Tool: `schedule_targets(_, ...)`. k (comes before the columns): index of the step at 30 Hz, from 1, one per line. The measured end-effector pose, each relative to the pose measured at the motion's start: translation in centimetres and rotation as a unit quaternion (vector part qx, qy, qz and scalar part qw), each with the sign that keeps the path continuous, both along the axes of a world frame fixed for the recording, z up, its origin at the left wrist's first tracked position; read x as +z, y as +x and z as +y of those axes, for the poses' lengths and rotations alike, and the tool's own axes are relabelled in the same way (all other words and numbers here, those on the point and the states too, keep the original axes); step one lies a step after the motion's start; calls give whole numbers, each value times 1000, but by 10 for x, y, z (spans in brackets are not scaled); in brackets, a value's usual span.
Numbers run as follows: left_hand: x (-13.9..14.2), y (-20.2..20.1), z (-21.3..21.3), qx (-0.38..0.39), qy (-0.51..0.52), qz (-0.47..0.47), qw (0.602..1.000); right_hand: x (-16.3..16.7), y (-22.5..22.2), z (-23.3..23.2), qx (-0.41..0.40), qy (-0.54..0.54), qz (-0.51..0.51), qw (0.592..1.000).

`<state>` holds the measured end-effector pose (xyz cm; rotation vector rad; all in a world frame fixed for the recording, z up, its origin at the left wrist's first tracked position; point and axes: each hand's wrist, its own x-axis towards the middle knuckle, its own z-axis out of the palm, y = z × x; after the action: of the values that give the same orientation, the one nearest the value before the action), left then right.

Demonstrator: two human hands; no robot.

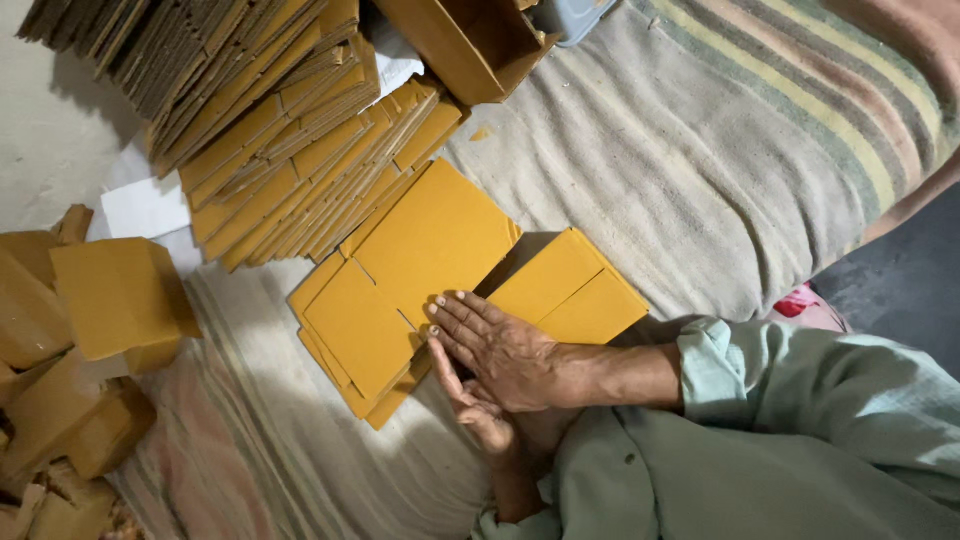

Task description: The person folds yellow cardboard box blanks into boxes, pressing the creases flat with both hands and tucking the flaps, then opens one folded box to shape it. Folded boxes accumulate in a stack beside the work area on the fabric-covered surface.

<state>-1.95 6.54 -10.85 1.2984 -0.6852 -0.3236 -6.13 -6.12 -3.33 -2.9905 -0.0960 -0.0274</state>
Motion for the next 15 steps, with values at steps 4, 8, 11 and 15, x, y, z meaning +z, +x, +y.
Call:
schedule_targets(4,11,0,-2,38,130,-201,970,-7,-11,-16,-34,71,-26,997)
schedule_targets(8,23,-4,-4,17,165,-185,969,-10,-44,-50,-109,80,-85,987)
schedule_targets(11,27,-1,-6,-6,159,-172,972,-11,-65,-75,-171,44,-101,979)
schedule_targets(15,26,-1,-3,-5,186,-163,969,-10,-74,-75,-251,17,-73,965)
